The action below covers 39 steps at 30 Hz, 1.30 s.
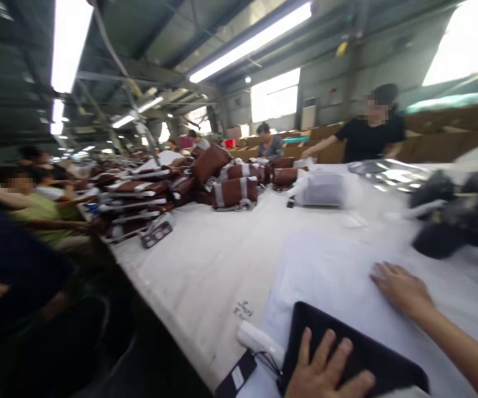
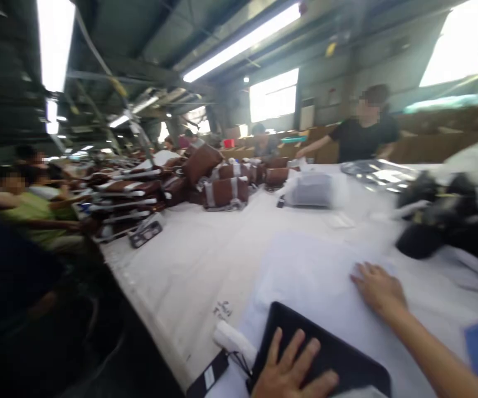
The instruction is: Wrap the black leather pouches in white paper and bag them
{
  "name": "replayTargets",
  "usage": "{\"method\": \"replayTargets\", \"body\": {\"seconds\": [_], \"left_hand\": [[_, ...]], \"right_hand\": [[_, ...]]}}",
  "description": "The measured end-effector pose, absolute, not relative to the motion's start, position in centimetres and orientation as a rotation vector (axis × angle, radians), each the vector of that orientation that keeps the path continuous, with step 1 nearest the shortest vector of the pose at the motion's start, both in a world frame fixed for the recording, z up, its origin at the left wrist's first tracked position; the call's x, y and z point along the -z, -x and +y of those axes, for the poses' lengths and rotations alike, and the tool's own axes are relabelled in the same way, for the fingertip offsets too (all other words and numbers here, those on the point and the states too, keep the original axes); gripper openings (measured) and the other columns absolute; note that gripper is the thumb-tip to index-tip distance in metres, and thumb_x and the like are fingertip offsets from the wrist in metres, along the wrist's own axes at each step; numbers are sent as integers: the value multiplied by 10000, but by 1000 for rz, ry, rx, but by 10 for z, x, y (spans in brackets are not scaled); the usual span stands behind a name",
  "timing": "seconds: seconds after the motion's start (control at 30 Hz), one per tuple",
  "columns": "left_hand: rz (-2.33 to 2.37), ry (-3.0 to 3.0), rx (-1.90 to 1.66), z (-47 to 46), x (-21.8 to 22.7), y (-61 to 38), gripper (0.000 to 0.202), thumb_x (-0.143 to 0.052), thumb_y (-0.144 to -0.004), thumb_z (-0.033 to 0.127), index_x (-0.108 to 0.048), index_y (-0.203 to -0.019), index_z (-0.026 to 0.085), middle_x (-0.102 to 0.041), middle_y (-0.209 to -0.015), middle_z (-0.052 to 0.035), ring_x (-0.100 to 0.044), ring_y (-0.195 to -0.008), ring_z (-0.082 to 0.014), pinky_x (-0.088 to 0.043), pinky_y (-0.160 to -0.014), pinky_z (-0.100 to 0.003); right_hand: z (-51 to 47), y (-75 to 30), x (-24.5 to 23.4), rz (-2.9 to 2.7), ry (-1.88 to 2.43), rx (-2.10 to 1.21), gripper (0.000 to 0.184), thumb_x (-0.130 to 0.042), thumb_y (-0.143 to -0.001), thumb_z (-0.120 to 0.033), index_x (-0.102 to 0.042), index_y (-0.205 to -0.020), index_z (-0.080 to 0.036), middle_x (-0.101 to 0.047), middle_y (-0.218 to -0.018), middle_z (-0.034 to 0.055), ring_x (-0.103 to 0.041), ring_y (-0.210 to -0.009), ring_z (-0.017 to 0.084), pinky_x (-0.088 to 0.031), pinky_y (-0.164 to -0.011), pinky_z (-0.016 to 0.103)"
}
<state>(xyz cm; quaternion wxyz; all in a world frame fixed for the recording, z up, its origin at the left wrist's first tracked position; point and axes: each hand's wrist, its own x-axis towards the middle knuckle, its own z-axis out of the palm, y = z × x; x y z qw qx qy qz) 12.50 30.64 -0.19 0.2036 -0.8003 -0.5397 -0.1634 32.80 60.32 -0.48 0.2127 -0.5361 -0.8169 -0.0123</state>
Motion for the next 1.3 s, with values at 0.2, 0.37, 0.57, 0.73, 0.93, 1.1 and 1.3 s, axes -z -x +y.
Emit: {"method": "replayTargets", "body": {"seconds": [0.2,0.37,0.57,0.73,0.93,1.1,1.3], "left_hand": [[-1355,2274,649,318,13,-138,595,-520,-911,474,-342,-1466,357,-335,-1553,-45,-296,-1436,-278,-111,-1206,-511],[-1348,2295,615,318,14,-134,603,-554,-905,375,-344,-1469,340,-340,-1550,-56,-280,-1441,-295,-22,-1209,-526],[-1351,2294,582,316,9,-135,610,-519,-900,230,-338,-1473,333,-332,-1553,-62,-298,-1433,-297,-61,-1204,-543],[-1411,2365,563,313,10,-136,677,-505,-877,167,-281,-1493,334,-269,-1580,-52,-260,-1447,-302,-274,-1151,-563],[-1453,2412,550,310,6,-135,704,-486,-878,150,-229,-1504,345,-215,-1597,-41,-215,-1462,-300,-389,-1085,-575],[-1491,2464,527,307,-2,-135,673,-489,-917,215,-199,-1511,347,-176,-1605,-44,-224,-1460,-297,-338,-1121,-577],[-1487,2445,579,308,5,-137,628,-463,-950,262,-194,-1508,362,-193,-1602,-48,-222,-1460,-304,-298,-1129,-603]], "right_hand": [[604,-360,-3,-2382,1796,-6,215,-546,-889,-267,-717,-1010,-214,-702,-1031,90,-651,-921,242,-465,-809,349],[612,-356,-11,-2449,1757,-68,155,-602,-859,-277,-722,-945,-226,-714,-934,45,-634,-915,222,-390,-879,359],[609,-364,-24,-2462,1649,-95,115,-608,-861,-265,-714,-893,-234,-702,-1051,47,-610,-1007,230,-327,-969,396],[601,-364,-36,-2442,1575,-93,199,-515,-930,-290,-705,-966,-242,-731,-999,45,-636,-957,231,-238,-1064,457],[588,-363,-53,-2478,1495,-133,219,-643,-858,-382,-693,-1027,-251,-725,-891,15,-642,-920,229,-217,-1074,498],[577,-356,-72,-2516,1413,-159,141,-657,-849,-369,-736,-833,-253,-723,-939,12,-648,-860,209,-317,-1027,435],[546,-350,-101,-2514,1353,-196,195,-583,-903,-341,-740,-983,-258,-736,-991,27,-662,-914,231,-470,-828,317]]}}
